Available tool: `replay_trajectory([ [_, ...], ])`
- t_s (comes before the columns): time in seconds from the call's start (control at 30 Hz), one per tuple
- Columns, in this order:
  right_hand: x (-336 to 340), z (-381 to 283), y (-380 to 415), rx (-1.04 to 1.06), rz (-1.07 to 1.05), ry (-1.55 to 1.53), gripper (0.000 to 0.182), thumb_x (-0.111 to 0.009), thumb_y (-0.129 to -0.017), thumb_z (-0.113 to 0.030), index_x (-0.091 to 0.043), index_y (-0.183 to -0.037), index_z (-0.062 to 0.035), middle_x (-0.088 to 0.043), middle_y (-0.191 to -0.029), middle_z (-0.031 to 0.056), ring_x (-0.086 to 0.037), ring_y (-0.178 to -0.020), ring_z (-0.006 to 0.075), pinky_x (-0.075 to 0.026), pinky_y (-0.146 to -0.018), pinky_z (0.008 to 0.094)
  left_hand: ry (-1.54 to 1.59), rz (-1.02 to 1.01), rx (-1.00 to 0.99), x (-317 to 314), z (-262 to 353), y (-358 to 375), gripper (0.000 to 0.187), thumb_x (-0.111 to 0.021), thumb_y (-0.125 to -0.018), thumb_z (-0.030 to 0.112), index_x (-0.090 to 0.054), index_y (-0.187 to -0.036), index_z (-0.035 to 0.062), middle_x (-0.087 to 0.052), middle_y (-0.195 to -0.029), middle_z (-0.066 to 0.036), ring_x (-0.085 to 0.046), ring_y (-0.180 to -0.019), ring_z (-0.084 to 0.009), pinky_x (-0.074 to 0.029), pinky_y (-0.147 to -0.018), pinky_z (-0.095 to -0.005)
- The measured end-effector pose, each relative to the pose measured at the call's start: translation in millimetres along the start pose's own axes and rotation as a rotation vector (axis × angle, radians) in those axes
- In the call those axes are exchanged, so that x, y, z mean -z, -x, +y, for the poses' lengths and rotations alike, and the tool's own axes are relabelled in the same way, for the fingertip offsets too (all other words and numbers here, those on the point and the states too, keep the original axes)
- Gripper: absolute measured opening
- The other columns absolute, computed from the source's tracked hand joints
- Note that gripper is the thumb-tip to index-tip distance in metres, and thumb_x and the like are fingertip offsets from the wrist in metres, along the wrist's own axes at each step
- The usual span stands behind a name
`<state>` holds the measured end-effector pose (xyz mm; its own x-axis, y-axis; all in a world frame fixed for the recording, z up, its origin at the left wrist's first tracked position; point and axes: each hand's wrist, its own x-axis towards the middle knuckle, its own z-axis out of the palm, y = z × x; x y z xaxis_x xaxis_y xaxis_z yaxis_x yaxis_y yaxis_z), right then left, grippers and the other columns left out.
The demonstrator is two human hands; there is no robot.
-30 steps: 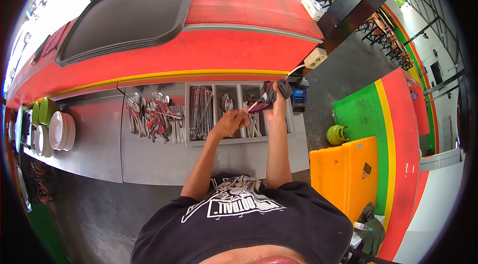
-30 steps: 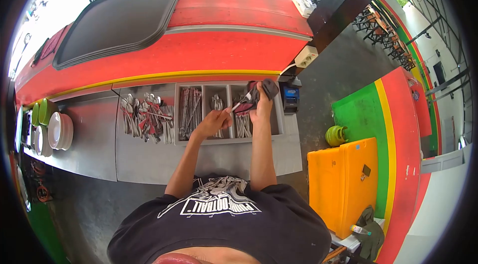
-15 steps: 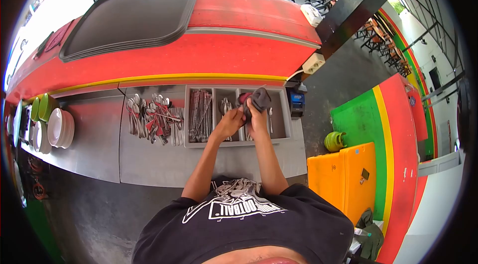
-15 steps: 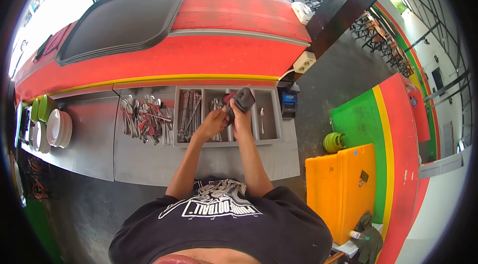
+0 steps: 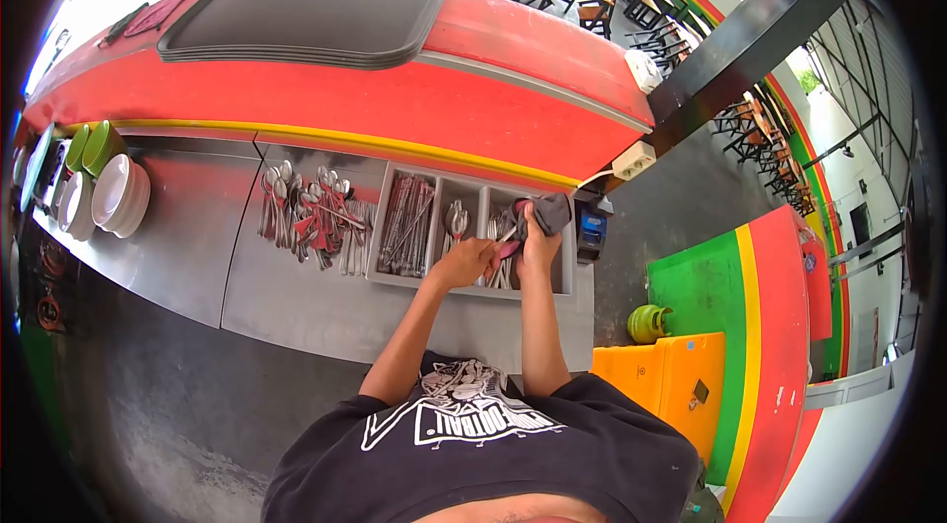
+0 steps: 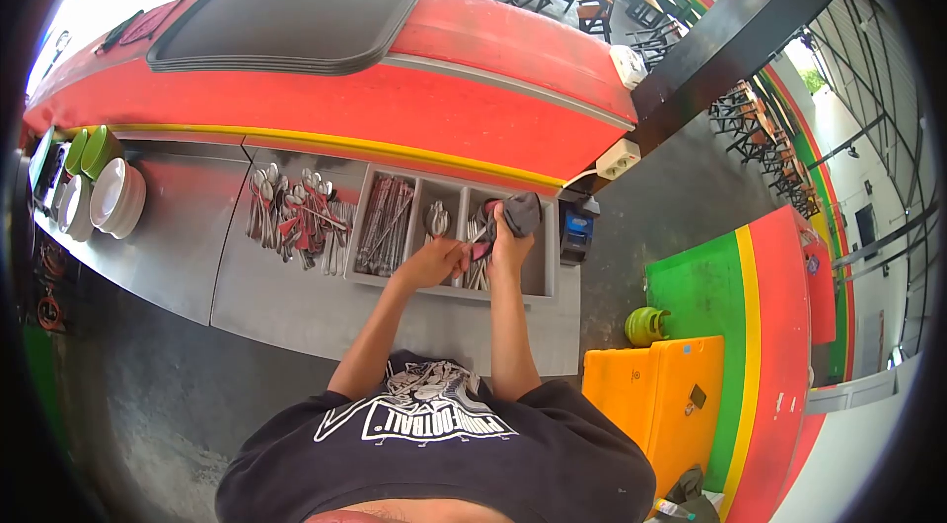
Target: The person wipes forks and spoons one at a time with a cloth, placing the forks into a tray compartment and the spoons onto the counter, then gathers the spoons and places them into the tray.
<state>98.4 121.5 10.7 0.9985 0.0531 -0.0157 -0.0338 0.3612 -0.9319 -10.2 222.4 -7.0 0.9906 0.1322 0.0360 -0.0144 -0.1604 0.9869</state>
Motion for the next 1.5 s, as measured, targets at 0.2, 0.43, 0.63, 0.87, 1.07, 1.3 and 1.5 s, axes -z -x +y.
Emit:
replay_trajectory([
  [0.2, 7, 2, -7, 0.081, 0.028, 0.018, 0.031, -0.077, -0.081, -0.011, -0.063, -0.106, 0.0001, -0.065, -0.1, 0.0037, -0.06, -0.088, 0.0109, -0.046, -0.081, 0.0267, -0.092, 0.077, -0.006, 7, 13, 16, 0.04, -0.04, -0.1, 0.029, -0.063, -0.084, 0.0001, -0.06, -0.069, -0.016, -0.058, -0.062, -0.0261, -0.046, -0.064, -0.0375],
  [0.43, -6, 14, 15, -0.021, -0.069, 0.033, 0.033, -0.075, -0.084, -0.018, -0.061, -0.109, -0.003, -0.063, -0.102, 0.0028, -0.059, -0.092, 0.0113, -0.047, -0.081, 0.0275, 0.004, 0.22, 0.011, 1, 11, 11, 0.032, -0.042, -0.1, 0.026, -0.058, -0.088, 0.0008, -0.054, -0.064, -0.019, -0.051, -0.056, -0.0338, -0.04, -0.056, -0.0416],
  [0.63, -14, 25, 32, -0.115, -0.139, 0.011, 0.033, -0.079, -0.079, -0.018, -0.064, -0.101, -0.0007, -0.064, -0.095, 0.0041, -0.06, -0.085, 0.0112, -0.047, -0.075, 0.0263, 0.048, 0.267, 0.021, 2, -7, 10, 0.031, -0.044, -0.1, 0.024, -0.055, -0.088, -0.0019, -0.053, -0.064, -0.018, -0.052, -0.058, -0.0291, -0.042, -0.058, -0.04],
  [0.87, -7, 19, 31, -0.171, -0.109, -0.06, 0.02, -0.076, -0.081, -0.014, -0.067, -0.095, -0.0029, -0.066, -0.088, 0.0008, -0.06, -0.077, 0.009, -0.047, -0.068, 0.0248, -0.082, 0.213, -0.008, -1, 7, 9, 0.03, -0.049, -0.097, 0.025, -0.053, -0.085, -0.0027, -0.051, -0.067, -0.022, -0.052, -0.06, -0.0336, -0.041, -0.059, -0.0419],
  [1.07, -7, 0, 34, -0.137, -0.051, -0.071, 0.021, -0.076, -0.081, -0.014, -0.067, -0.095, -0.0023, -0.066, -0.088, 0.0012, -0.06, -0.077, 0.0091, -0.047, -0.067, 0.0252, -0.163, 0.141, 0.042, -4, 14, 5, 0.033, -0.051, -0.096, 0.025, -0.051, -0.082, -0.0037, -0.049, -0.065, -0.021, -0.048, -0.059, -0.0307, -0.039, -0.058, -0.041],
  [1.3, -3, -8, 42, -0.169, -0.032, -0.054, 0.021, -0.075, -0.082, -0.015, -0.067, -0.096, -0.0022, -0.066, -0.089, 0.0019, -0.06, -0.078, 0.0096, -0.047, -0.067, 0.0256, -0.132, 0.127, 0.054, -7, 19, 13, 0.035, -0.053, -0.095, 0.03, -0.053, -0.082, -0.0028, -0.053, -0.068, -0.023, -0.052, -0.062, -0.0356, -0.039, -0.06, -0.0429],
  [1.5, 1, -3, 40, -0.164, -0.033, -0.067, 0.018, -0.075, -0.083, -0.013, -0.067, -0.095, -0.0023, -0.066, -0.09, 0.0023, -0.061, -0.079, 0.0098, -0.048, -0.069, 0.0256, -0.215, 0.138, 0.062, -6, 13, 16, 0.034, -0.055, -0.095, 0.03, -0.056, -0.081, -0.0015, -0.052, -0.066, -0.022, -0.052, -0.062, -0.0392, -0.04, -0.059, -0.0433],
])
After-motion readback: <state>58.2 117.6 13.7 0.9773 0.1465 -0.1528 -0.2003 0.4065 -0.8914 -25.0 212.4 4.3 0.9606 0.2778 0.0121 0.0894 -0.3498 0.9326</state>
